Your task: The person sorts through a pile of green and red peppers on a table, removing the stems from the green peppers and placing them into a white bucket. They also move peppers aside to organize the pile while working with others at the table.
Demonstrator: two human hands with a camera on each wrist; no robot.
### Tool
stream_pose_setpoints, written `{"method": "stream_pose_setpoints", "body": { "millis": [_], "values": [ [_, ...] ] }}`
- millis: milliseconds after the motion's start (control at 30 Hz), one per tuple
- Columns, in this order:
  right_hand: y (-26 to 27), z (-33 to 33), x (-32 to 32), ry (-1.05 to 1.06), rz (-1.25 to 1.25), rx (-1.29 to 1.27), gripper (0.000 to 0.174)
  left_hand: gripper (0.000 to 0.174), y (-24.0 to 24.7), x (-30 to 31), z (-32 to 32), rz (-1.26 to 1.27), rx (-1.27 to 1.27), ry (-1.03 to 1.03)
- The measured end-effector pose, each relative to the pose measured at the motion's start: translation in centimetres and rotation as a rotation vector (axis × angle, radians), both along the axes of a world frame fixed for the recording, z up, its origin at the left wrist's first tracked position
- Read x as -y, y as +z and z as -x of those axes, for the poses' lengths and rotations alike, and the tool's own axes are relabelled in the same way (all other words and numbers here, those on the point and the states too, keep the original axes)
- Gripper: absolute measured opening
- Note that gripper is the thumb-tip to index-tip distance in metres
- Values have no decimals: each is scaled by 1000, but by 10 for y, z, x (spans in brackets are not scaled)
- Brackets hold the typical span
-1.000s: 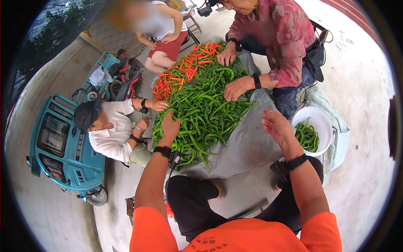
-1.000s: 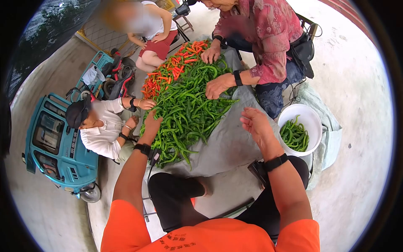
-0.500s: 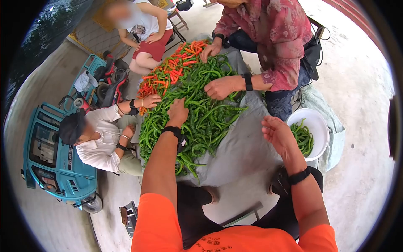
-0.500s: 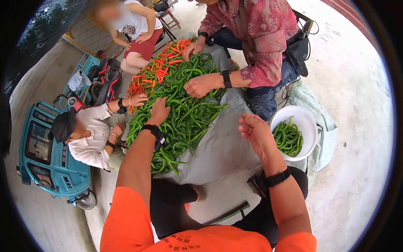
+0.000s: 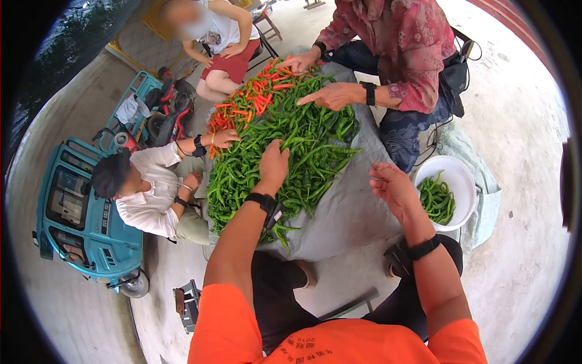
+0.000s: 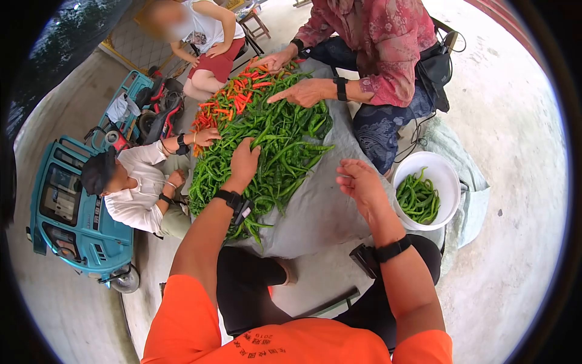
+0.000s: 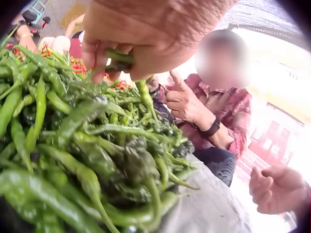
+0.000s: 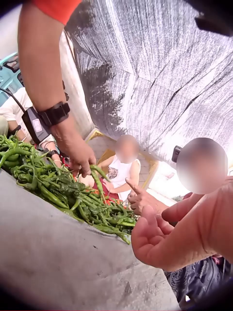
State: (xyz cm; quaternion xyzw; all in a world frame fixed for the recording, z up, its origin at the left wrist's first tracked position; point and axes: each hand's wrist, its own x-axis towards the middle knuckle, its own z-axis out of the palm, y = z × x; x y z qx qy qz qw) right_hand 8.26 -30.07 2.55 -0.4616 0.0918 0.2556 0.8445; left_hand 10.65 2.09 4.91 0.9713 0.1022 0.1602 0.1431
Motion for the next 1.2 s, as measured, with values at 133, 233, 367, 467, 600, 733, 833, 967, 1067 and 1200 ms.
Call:
{"method": "stream_pose_setpoints", "body": {
  "millis": [133,233,367,467,600,733,833,967,1067,1200],
  "values": [
    [4,3,-4,2,9,15,22,32,9,13,19,-211,230,15],
    [6,2,-10,23,6,26,21,29,27,20,30,206,200,102],
    [8,3,-20,47,1,45,21,26,32,31,54,1349,118,104],
    [12,6,-29,90,34,61,23,25,24,31,71,1684,-13,-17],
    [22,14,-54,188,134,121,28,31,16,45,91,1841,-128,-181],
    [25,24,-81,255,121,138,32,36,6,60,102,1921,-189,-310],
    [17,23,-101,290,-16,144,31,37,-5,61,106,1933,-258,-361],
    [4,23,-114,251,-10,222,30,35,-15,56,113,1941,-260,-341],
    [5,20,-121,86,66,255,21,35,-30,46,114,1927,-225,-286],
    [11,18,-119,-39,193,252,17,33,-41,36,117,1943,-318,-224]
  ]
}}
